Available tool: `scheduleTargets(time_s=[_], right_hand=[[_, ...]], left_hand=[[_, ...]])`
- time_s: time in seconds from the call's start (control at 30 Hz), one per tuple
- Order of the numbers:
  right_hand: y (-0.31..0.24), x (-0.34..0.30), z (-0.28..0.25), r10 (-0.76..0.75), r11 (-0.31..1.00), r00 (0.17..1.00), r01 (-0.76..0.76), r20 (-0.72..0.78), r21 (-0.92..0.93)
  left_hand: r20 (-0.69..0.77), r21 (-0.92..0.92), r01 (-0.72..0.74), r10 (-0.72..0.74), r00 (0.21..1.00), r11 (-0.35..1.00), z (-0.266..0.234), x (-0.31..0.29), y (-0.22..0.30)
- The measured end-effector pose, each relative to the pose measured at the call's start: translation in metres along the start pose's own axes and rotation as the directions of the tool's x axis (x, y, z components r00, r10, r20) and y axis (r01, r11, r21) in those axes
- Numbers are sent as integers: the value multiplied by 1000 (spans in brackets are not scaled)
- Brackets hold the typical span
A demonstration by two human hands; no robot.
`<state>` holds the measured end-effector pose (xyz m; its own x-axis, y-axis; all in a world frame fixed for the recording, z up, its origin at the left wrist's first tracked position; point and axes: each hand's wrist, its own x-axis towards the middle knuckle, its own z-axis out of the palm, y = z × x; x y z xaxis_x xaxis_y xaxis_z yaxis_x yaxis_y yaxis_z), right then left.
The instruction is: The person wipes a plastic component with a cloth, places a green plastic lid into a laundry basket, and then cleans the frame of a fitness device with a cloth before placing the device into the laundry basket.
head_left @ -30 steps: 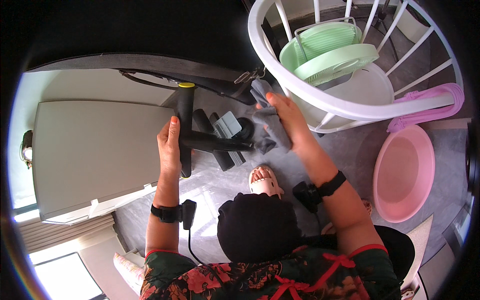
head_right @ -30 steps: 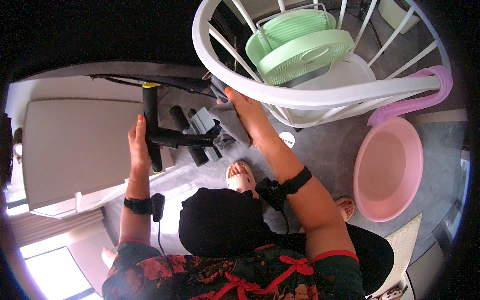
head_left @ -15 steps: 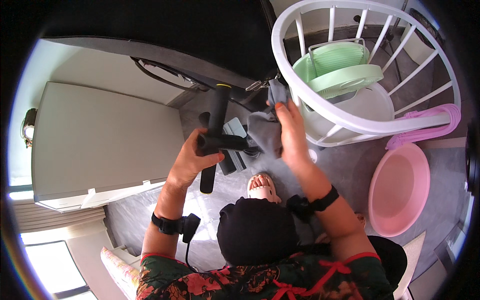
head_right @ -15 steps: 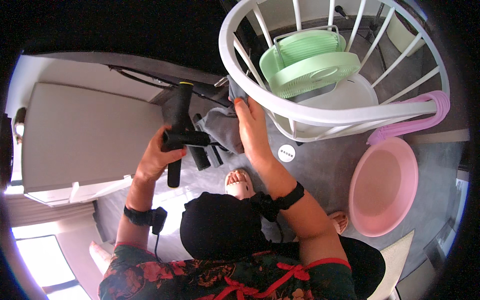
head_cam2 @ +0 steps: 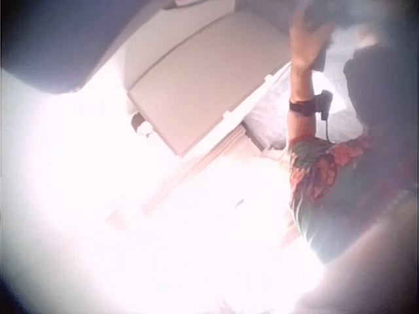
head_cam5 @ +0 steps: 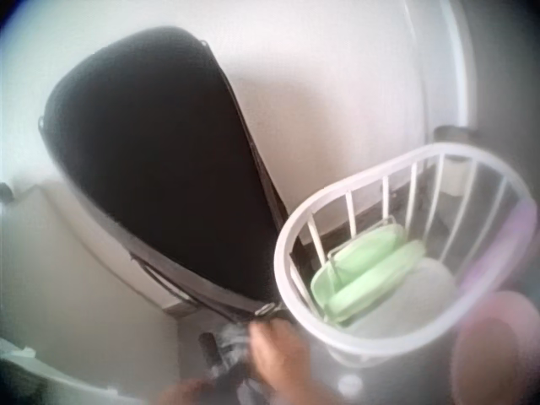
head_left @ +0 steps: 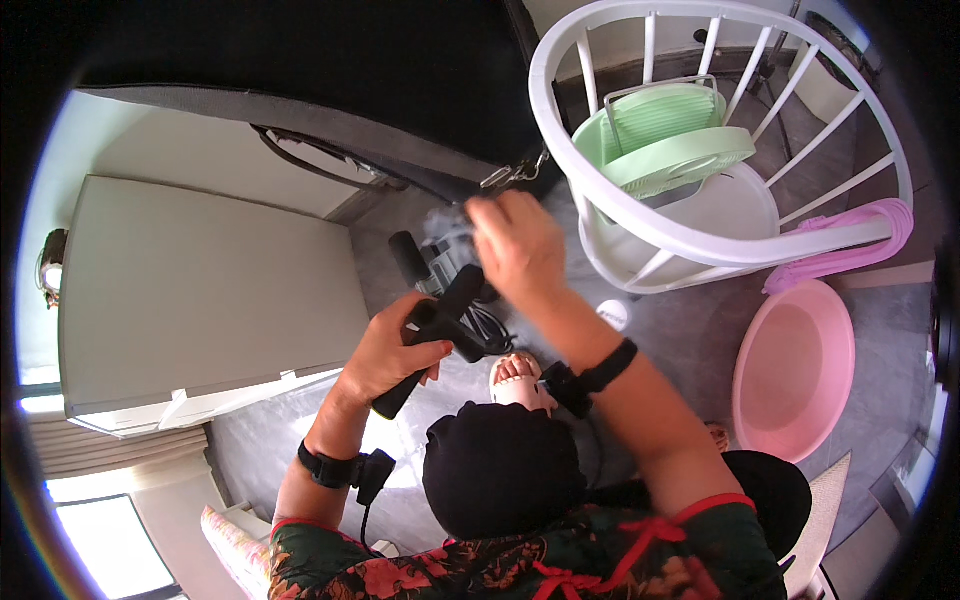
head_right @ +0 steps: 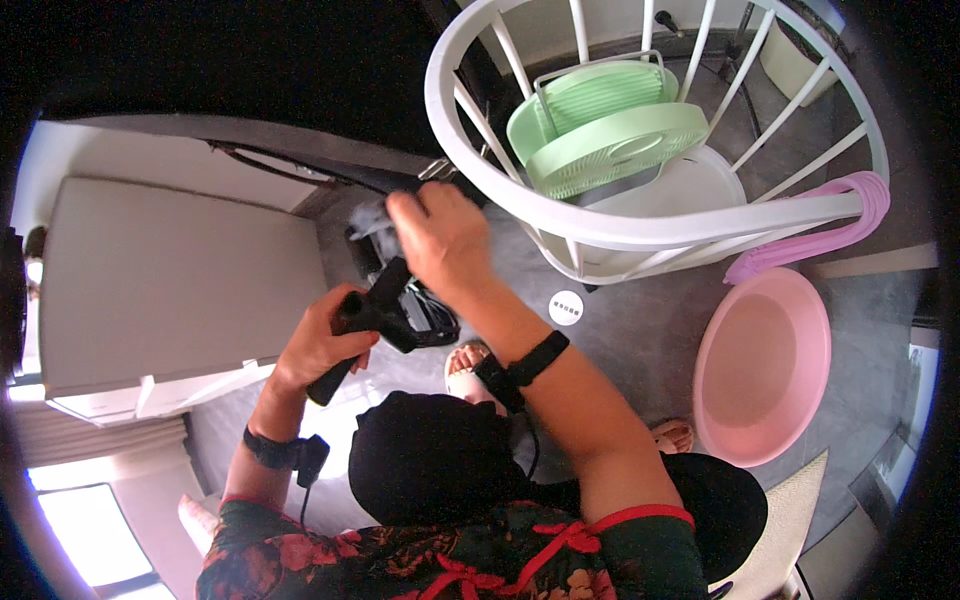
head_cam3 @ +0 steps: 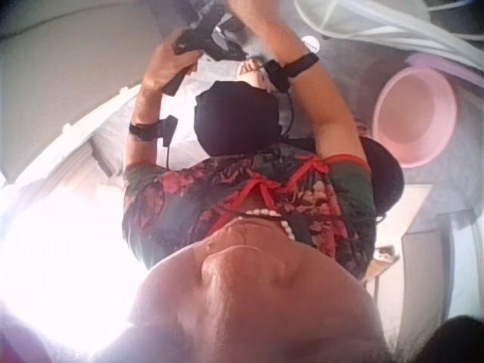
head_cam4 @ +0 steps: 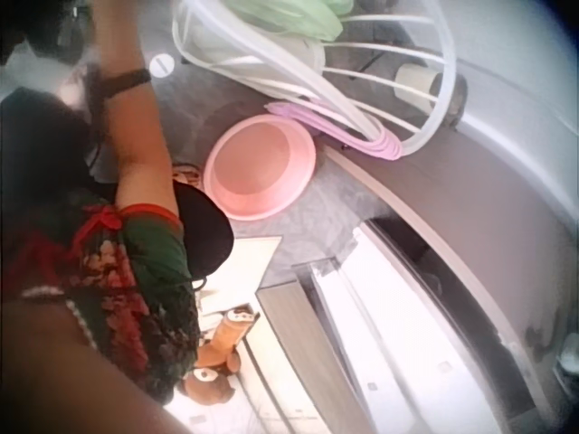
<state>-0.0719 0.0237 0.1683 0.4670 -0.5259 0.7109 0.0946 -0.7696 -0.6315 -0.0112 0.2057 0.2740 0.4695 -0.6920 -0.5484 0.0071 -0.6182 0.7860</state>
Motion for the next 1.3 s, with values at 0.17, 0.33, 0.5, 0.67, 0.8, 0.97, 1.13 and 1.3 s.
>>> scheduleTargets(time_s=[0.17, 0.33, 0.5, 0.67, 0.8, 0.97, 1.13, 1.3], right_hand=[[41, -18, 6, 485, 869, 872, -489, 63, 76], [28, -23, 13, 633, -301, 432, -627, 642, 719], [-9, -18, 7, 345, -705, 492, -427, 799, 567], [-8, -15, 0, 340, -764, 563, -302, 753, 571], [-5, -17, 4, 370, -726, 498, -372, 785, 579], [44, -19, 2, 270, -816, 739, -164, 617, 554], [34, -16, -1, 326, -756, 675, -235, 662, 612], [3, -12, 3, 674, -565, 258, -424, 692, 708]], left_hand=[[-23, -81, -36, 34, 999, 996, -27, -17, -7], [55, -308, -97, 120, 991, 946, -8, -6, -9], [251, -256, 27, 40, 967, 966, 3, 15, -15], [305, -317, 34, 68, 950, 948, 2, 18, -12], [357, -230, 24, 61, 932, 973, -28, 8, -26], [276, -112, -42, 71, 958, 993, -58, -18, -45], [-47, -376, -169, 163, 985, 911, -71, -25, -61], [-105, -717, -84, 12, 994, 691, -45, 7, -70]])
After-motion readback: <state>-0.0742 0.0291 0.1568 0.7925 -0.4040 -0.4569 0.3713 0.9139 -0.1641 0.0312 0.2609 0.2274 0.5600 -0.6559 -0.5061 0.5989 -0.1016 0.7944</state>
